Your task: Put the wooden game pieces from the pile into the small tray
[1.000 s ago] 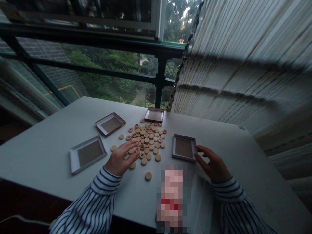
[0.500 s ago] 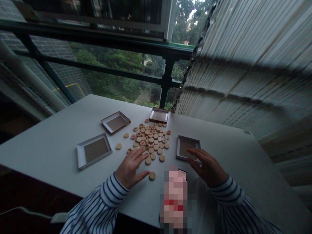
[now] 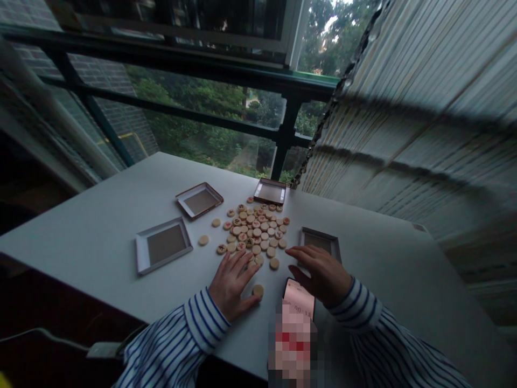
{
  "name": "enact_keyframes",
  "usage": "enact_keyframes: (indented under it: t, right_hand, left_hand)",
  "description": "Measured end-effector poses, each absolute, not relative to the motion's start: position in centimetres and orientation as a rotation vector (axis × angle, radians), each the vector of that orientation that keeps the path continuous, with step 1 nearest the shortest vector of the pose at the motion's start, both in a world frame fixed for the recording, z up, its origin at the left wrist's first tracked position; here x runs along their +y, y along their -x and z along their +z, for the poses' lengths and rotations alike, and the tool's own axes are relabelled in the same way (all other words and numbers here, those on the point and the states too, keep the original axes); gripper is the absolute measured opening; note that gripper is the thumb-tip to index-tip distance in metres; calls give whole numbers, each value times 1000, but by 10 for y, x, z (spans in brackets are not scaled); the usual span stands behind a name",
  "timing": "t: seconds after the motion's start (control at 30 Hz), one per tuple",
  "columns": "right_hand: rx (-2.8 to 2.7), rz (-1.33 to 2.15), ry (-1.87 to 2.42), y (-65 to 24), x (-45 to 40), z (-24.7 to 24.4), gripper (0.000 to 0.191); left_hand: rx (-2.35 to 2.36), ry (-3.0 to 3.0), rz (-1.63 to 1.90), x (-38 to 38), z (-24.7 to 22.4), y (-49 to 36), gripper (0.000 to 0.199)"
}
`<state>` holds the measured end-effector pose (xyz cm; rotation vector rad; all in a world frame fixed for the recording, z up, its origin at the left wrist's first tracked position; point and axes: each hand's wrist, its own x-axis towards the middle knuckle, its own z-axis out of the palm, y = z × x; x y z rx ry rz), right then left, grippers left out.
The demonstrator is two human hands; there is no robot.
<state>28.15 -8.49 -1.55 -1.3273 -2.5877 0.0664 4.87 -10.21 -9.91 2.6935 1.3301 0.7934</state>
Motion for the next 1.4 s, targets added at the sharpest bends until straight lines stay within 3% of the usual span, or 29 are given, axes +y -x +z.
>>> enact_keyframes:
  t: [0.87, 1.4]
  right_hand:
    - [-2772, 88, 1293, -243, -59, -19, 26]
    - [-2838, 202, 1452, -223, -31, -26, 33]
  left_hand:
    - [1468, -2610, 862, -90, -94, -36, 50]
    - [1521, -2431, 1256, -29, -92, -21, 25]
